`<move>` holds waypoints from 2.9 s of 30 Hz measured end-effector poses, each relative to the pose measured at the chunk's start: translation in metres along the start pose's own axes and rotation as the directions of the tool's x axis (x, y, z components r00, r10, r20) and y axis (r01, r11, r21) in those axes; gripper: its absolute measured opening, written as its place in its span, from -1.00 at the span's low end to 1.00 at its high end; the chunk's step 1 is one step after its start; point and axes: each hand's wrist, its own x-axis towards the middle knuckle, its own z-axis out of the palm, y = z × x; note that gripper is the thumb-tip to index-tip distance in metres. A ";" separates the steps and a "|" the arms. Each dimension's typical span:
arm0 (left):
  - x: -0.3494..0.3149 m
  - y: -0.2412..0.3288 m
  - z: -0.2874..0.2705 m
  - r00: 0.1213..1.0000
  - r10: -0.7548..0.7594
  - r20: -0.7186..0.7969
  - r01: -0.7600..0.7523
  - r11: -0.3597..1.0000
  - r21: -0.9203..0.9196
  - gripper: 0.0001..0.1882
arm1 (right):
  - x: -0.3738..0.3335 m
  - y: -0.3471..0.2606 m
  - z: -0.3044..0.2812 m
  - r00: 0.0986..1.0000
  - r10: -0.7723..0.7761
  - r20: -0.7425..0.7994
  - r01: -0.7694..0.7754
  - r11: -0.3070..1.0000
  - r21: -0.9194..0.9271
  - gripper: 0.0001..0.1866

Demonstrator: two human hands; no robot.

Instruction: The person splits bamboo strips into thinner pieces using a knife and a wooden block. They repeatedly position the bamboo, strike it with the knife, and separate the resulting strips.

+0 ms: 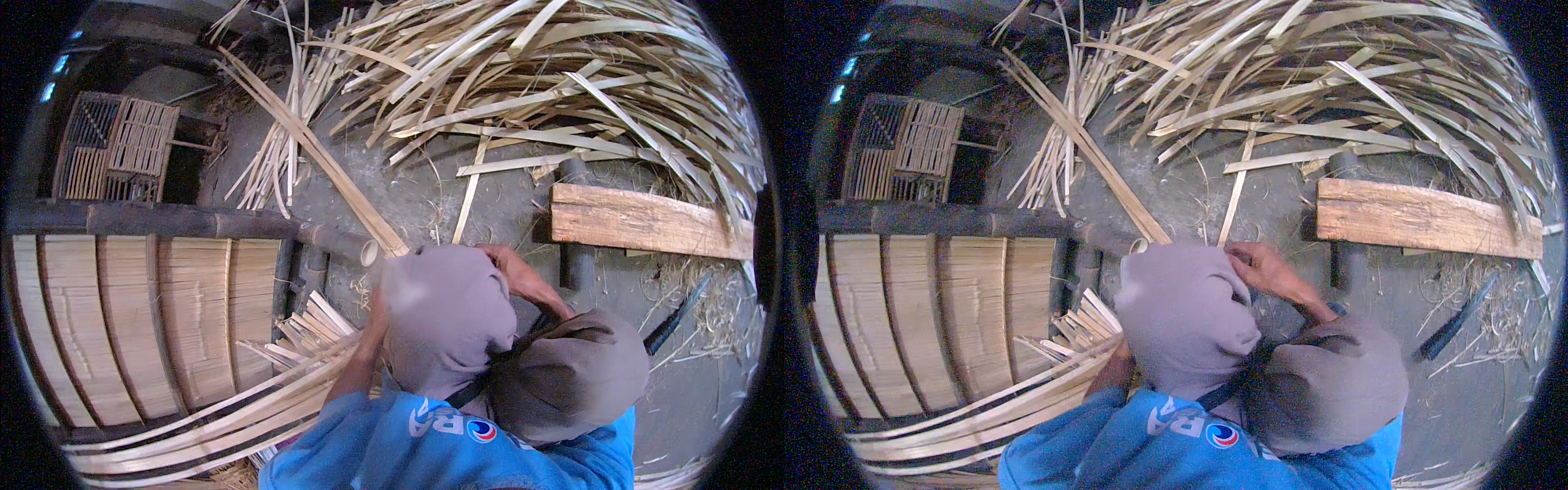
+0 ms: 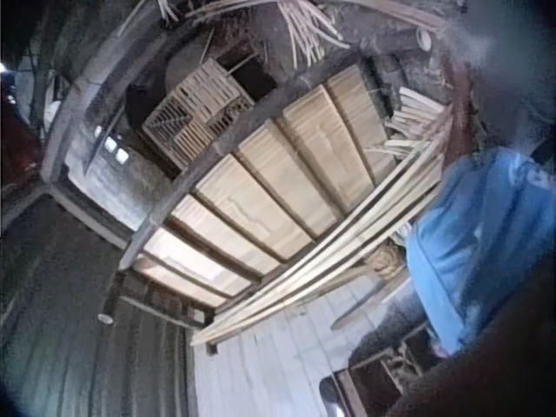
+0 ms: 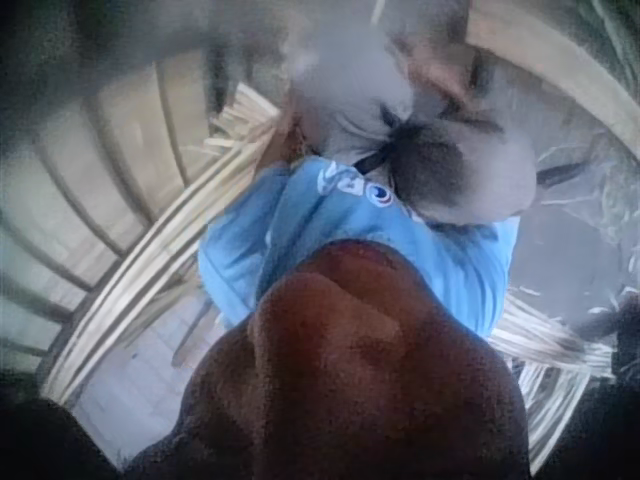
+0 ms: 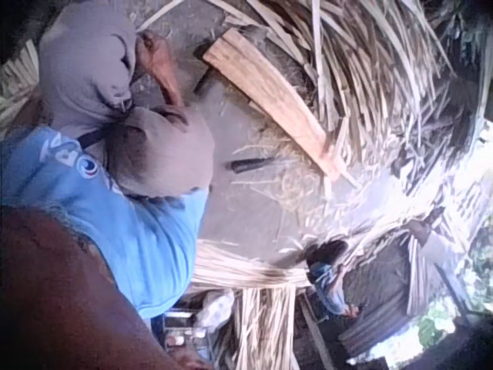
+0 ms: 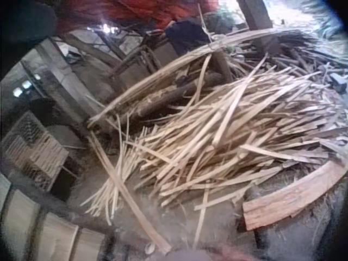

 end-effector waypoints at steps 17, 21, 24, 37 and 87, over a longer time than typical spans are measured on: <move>-0.184 0.053 -0.259 0.366 0.564 -0.740 0.654 0.410 0.636 -0.44 | 0.017 -0.016 0.054 0.985 0.010 0.170 -0.022 0.997 0.071 -0.62; -0.194 0.051 -0.269 0.127 0.415 -0.901 0.643 0.657 0.393 -0.13 | 0.023 -0.015 0.053 0.974 0.093 0.208 -0.117 0.988 0.104 -0.61; -0.197 0.051 -0.269 -0.050 0.331 -0.942 0.659 0.720 0.217 -0.05 | 0.018 -0.009 0.053 0.965 0.085 0.249 -0.120 0.985 0.127 -0.61; -0.129 0.116 -0.259 -0.113 -0.186 -0.976 -0.307 0.941 -0.144 -0.56 | 0.009 0.006 0.026 0.990 0.099 0.103 -0.121 0.964 0.237 -0.68; 0.064 0.345 0.148 0.312 0.785 0.535 -0.830 0.499 -0.248 -0.56 | -0.169 -0.005 -0.099 0.238 0.294 -0.926 0.413 0.832 0.370 -0.57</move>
